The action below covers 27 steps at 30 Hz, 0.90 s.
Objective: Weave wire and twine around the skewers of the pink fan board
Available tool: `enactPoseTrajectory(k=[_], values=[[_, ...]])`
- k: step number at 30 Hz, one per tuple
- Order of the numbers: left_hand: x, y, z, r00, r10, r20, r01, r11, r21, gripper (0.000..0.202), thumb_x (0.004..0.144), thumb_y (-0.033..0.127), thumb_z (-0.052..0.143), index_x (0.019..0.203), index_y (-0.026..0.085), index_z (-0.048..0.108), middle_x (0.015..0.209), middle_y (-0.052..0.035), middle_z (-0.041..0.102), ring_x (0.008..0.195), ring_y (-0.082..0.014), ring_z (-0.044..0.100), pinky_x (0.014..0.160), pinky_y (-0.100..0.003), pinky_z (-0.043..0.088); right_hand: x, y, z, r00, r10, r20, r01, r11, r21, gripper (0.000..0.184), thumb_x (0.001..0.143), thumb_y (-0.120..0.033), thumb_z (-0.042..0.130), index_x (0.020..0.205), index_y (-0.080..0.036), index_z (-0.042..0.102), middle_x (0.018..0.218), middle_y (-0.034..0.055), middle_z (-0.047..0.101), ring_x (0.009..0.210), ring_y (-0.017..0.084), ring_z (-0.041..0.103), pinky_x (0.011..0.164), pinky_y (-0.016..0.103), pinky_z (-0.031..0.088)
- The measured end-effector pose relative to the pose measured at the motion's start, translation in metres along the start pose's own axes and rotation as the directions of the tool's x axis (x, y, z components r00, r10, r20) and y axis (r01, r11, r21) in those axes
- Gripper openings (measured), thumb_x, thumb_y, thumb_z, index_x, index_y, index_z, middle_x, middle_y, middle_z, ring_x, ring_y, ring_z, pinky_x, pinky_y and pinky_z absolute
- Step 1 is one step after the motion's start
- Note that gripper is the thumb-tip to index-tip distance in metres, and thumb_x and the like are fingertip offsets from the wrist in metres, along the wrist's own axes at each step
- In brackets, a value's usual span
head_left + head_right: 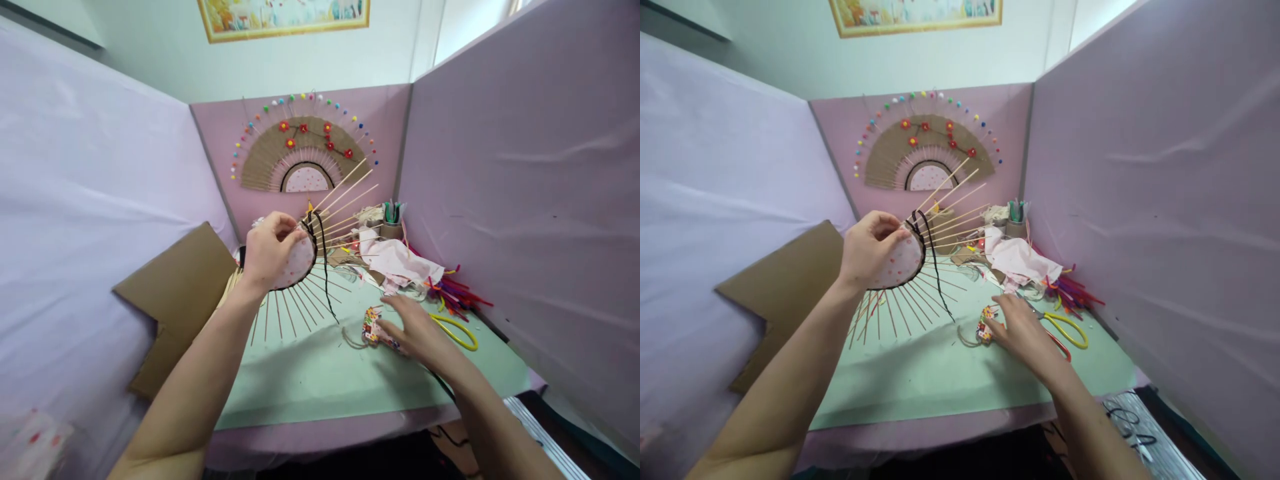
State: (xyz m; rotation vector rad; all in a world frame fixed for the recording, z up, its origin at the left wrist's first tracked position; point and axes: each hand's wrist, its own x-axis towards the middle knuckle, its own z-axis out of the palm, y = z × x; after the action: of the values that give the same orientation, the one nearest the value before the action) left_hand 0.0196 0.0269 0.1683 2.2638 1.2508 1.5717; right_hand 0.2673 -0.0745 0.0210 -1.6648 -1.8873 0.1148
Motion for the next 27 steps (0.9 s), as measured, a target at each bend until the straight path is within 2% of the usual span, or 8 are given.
enactPoseTrajectory(k=[3,6,11,17,20,23,25,27], values=[[0.001,0.004,-0.012,0.999,-0.05,0.011,0.051,0.998,-0.027,0.018,0.072,0.03,0.066,0.084,0.018,0.06,0.08,-0.0016,0.071,0.074,-0.0141,0.066,0.071,-0.026,0.049,0.024,-0.035,-0.037,0.984,-0.05,-0.168,0.092,0.963,0.253,0.026,0.086,-0.042,0.053,0.098,-0.021,0.063,0.099,0.0086,0.066,0.089,0.022,0.06,0.08,0.035,0.044],[0.005,0.007,-0.023,0.997,-0.068,0.034,0.068,0.998,-0.017,0.019,0.071,0.03,0.066,0.083,0.017,0.06,0.08,-0.0021,0.071,0.075,-0.0147,0.066,0.07,-0.026,0.049,0.057,-0.071,-0.045,0.976,-0.081,-0.204,0.158,0.904,0.397,0.026,0.086,-0.044,0.054,0.083,-0.02,0.064,0.081,0.0049,0.066,0.074,0.018,0.059,0.069,0.03,0.045],[0.002,0.009,-0.033,0.999,-0.027,0.04,0.023,0.994,0.108,0.017,0.073,0.029,0.064,0.085,0.018,0.061,0.082,-0.0028,0.072,0.077,-0.016,0.066,0.073,-0.028,0.049,0.103,-0.105,0.002,0.934,-0.09,-0.346,0.208,0.925,0.319,0.03,0.078,-0.047,0.064,0.079,-0.018,0.062,0.08,0.0056,0.062,0.073,0.017,0.055,0.071,0.03,0.042],[-0.004,0.006,-0.036,0.997,0.046,0.059,-0.061,0.957,0.285,0.016,0.076,0.026,0.061,0.09,0.019,0.062,0.087,-0.0058,0.072,0.081,-0.0192,0.066,0.078,-0.033,0.048,0.115,-0.114,0.043,0.916,-0.065,-0.396,0.252,0.862,0.44,0.01,0.079,-0.026,0.058,0.077,-0.017,0.061,0.084,0.0049,0.06,0.077,0.017,0.054,0.074,0.03,0.042],[0.002,0.001,-0.041,0.994,0.026,0.105,-0.054,0.959,0.277,0.015,0.075,0.027,0.064,0.087,0.019,0.062,0.084,-0.0053,0.072,0.08,-0.0193,0.066,0.078,-0.033,0.047,0.108,-0.107,0.03,0.968,0.001,-0.251,0.182,0.688,0.702,0.014,0.078,-0.031,0.057,0.076,-0.018,0.057,0.077,0.0017,0.059,0.071,0.014,0.054,0.068,0.028,0.044],[0.012,-0.009,-0.046,0.975,-0.049,0.215,-0.001,0.975,0.223,0.015,0.07,0.028,0.068,0.081,0.019,0.062,0.081,-0.0039,0.072,0.077,-0.0186,0.066,0.074,-0.03,0.048,0.098,-0.089,-0.009,0.991,-0.029,0.133,-0.105,0.456,0.884,0.024,0.076,-0.039,0.061,0.081,-0.018,0.052,0.072,-0.001,0.061,0.055,0.009,0.052,0.053,0.024,0.041],[0.018,-0.019,-0.046,0.928,-0.127,0.351,0.075,0.984,0.16,0.017,0.066,0.03,0.07,0.077,0.019,0.061,0.077,-0.0029,0.071,0.074,-0.0183,0.066,0.069,-0.029,0.048,0.094,-0.072,-0.042,0.942,-0.102,0.32,-0.232,0.49,0.84,0.029,0.073,-0.039,0.066,0.089,-0.019,0.053,0.061,-0.0048,0.056,0.042,0.005,0.039,0.041,0.019,0.028],[0.02,-0.028,-0.043,0.834,-0.196,0.516,0.189,0.98,0.066,0.019,0.064,0.03,0.072,0.075,0.019,0.061,0.071,-0.0017,0.07,0.068,-0.0171,0.065,0.063,-0.027,0.047,0.094,-0.053,-0.074,0.925,-0.109,0.363,-0.236,0.586,0.775,0.036,0.07,-0.037,0.071,0.097,-0.018,0.057,0.056,-0.0063,0.052,0.042,0.004,0.035,0.039,0.018,0.023]])
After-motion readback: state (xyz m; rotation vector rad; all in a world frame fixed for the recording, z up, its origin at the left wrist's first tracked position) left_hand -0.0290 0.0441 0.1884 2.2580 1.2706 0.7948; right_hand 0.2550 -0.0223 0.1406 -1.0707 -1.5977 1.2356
